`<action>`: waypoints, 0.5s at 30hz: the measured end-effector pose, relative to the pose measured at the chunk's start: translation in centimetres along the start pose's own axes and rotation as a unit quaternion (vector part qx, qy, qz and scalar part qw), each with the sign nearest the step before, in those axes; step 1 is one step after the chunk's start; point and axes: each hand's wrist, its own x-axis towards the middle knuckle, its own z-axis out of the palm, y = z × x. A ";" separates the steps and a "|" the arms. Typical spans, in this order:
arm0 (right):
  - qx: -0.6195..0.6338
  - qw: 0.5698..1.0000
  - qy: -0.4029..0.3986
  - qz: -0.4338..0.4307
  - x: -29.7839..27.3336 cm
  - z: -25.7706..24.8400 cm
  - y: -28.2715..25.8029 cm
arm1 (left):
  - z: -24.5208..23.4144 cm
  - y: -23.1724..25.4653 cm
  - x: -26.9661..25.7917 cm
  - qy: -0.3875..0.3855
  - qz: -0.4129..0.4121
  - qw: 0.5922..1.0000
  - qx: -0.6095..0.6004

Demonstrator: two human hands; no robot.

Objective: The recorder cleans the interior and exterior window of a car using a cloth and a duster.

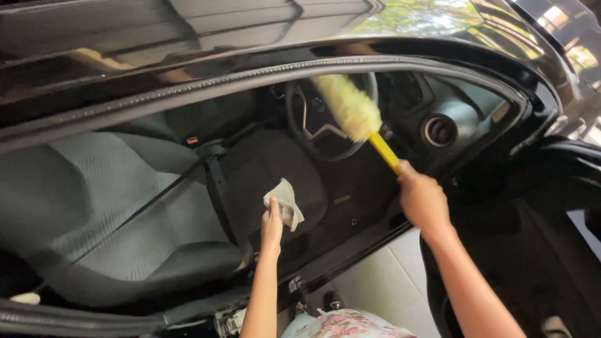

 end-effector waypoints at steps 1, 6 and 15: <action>-0.001 1.000 0.002 0.007 -1.1 2.1 0.6 | 0.0 0.1 0.2 -0.007 -0.001 1.000 0.003; 0.021 0.998 -0.045 -0.038 -6.0 10.5 3.7 | -0.3 -0.5 1.0 -0.055 0.012 0.998 -0.026; -0.040 0.994 0.003 0.103 -5.8 -2.7 0.9 | -1.0 0.8 0.3 -0.084 -0.019 0.996 -0.005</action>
